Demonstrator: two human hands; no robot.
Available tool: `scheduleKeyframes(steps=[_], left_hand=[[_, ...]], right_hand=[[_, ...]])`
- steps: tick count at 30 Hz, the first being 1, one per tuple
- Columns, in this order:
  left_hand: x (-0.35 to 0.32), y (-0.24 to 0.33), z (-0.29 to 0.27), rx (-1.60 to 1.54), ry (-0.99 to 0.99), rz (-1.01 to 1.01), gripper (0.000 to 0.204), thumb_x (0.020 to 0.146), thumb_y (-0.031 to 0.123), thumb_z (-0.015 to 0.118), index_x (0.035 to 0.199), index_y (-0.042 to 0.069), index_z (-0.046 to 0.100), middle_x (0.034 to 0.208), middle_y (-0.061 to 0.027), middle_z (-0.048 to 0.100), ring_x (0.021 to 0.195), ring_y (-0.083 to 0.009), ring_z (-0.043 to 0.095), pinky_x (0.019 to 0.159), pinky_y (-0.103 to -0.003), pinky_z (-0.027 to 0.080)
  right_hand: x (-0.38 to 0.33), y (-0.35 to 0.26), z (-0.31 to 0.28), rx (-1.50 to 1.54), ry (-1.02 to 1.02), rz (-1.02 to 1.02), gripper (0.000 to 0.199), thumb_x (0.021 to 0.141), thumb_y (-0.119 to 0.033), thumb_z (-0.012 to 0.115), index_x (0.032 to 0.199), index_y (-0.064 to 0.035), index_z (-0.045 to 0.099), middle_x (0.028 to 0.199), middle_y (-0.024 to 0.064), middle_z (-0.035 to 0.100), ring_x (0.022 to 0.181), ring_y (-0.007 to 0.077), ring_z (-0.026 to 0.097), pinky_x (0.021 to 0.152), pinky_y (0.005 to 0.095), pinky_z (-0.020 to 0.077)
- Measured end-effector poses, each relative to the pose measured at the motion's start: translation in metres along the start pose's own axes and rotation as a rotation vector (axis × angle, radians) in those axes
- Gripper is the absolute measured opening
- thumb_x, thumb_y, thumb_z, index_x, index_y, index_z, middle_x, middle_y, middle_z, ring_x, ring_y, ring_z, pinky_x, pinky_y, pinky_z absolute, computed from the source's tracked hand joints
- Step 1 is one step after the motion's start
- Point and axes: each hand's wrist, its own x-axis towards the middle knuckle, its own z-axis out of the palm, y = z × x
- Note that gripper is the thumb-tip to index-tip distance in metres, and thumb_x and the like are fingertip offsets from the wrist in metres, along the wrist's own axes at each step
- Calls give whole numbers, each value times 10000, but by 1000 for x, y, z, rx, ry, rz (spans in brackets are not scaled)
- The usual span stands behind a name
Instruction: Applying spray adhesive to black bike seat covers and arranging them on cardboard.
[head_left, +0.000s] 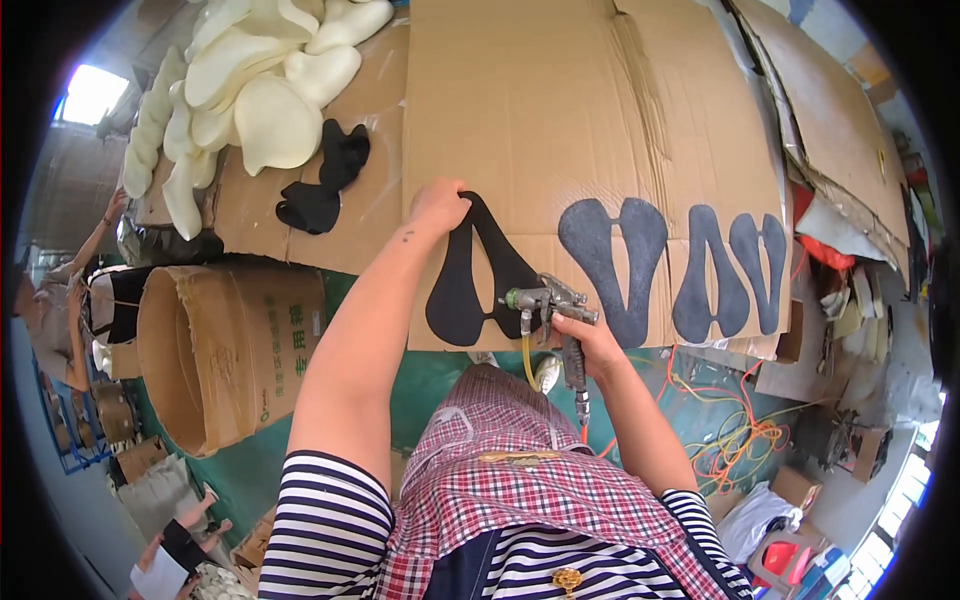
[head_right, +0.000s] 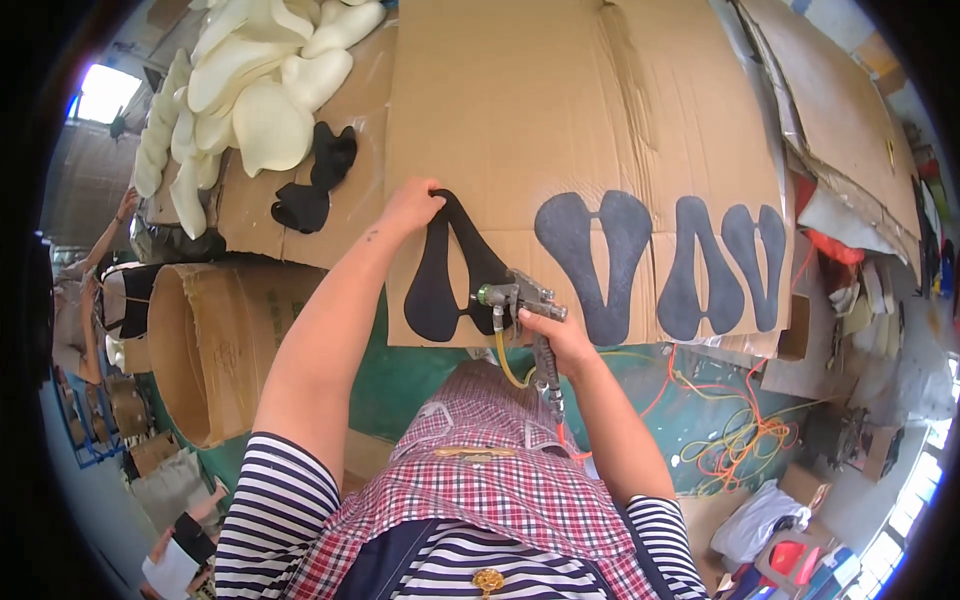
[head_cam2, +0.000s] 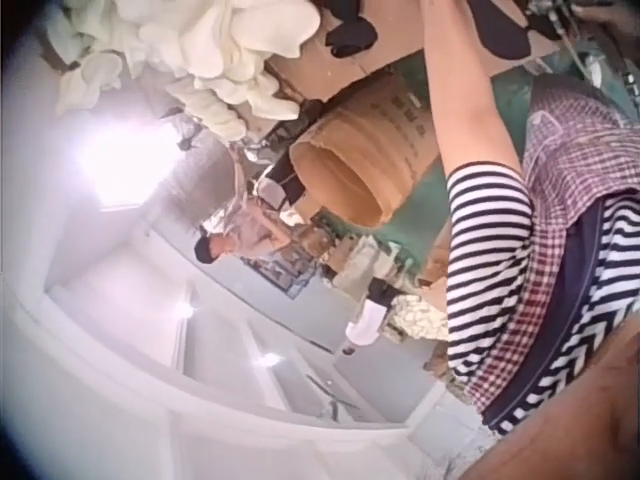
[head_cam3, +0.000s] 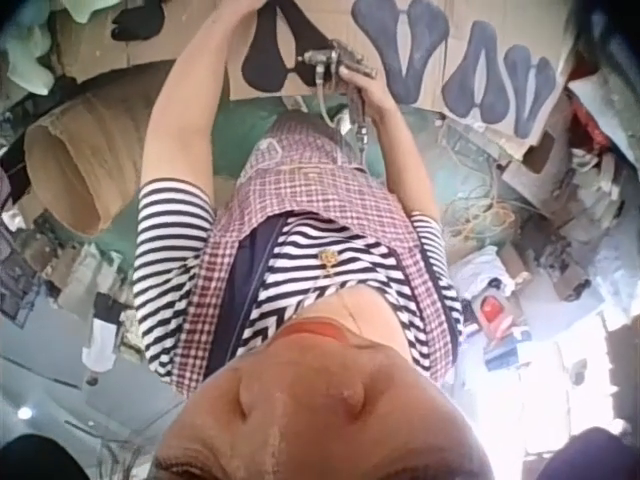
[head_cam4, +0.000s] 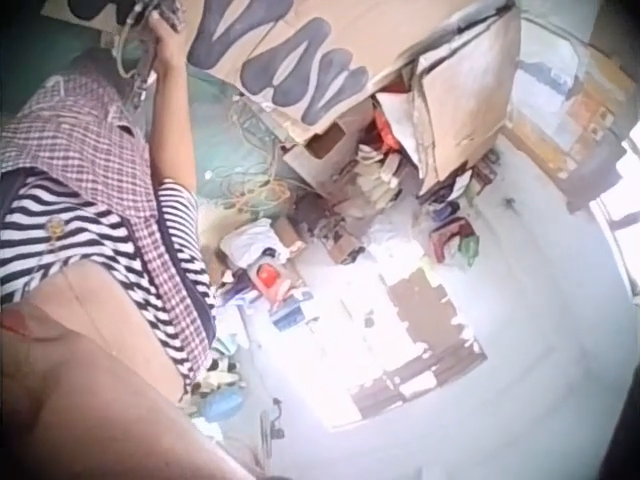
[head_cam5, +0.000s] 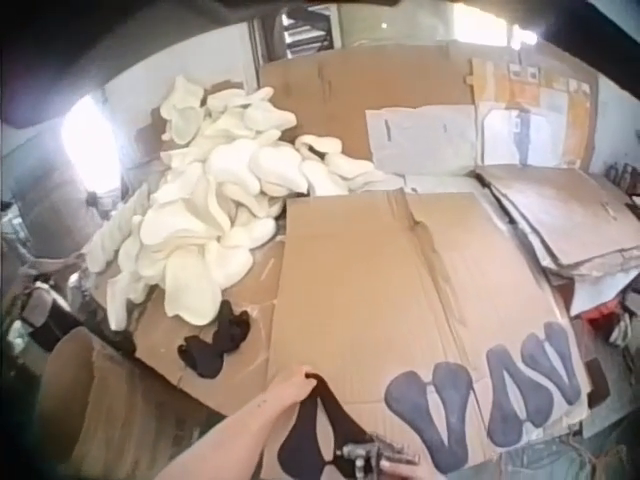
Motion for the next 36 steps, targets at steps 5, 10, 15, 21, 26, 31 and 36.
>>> scheduleKeyframes(steps=[5,10,15,21,26,31,36], left_hand=[[13,7,13,27,-56,-16,230,789,176,607,997,102,670,954,-116,675,958,-301,622,845,-414,478],[-5,4,34,-82,152,8,471,794,170,632,1233,60,500,1197,-193,557,1100,-339,539,922,-411,440],[-85,8,58,-121,355,340,583,811,231,629,1336,94,414,1342,-190,425,1246,-387,384,1012,-477,343],[-150,12,108,224,301,372,578,860,391,563,1379,189,405,1469,-119,291,1359,-395,213,1043,-626,208],[-156,18,120,281,307,383,586,861,446,544,1377,199,414,1484,-102,281,1374,-377,200,1052,-626,195],[-154,16,114,324,230,364,593,865,455,527,1386,199,406,1488,-93,285,1381,-364,197,1066,-613,180],[-157,17,104,259,225,363,582,874,453,518,1387,202,406,1504,-91,251,1392,-358,166,1081,-602,155]], right_hand=[[-8,0,6,95,1,-35,387,859,-125,617,1208,10,521,1045,122,630,923,201,618,808,331,496],[-14,8,-7,47,12,-58,450,847,-122,623,1257,0,486,1087,117,620,961,211,611,839,336,488],[-65,-12,-4,18,84,-168,488,824,-200,675,1248,-14,520,1068,75,633,933,158,604,827,306,473],[-192,-53,-28,-351,152,-203,568,821,-199,663,1310,-1,455,1104,95,615,974,163,591,842,313,462],[-255,-72,-25,-500,21,-388,556,828,-142,623,1327,-1,421,1101,103,606,1023,171,573,871,346,456],[-275,-64,-1,-493,48,-413,530,830,19,584,1331,-14,414,1090,90,587,1038,177,563,905,341,450],[-279,-62,22,-750,-36,-508,571,789,51,613,1326,-22,432,1012,74,588,918,139,570,800,275,459]])
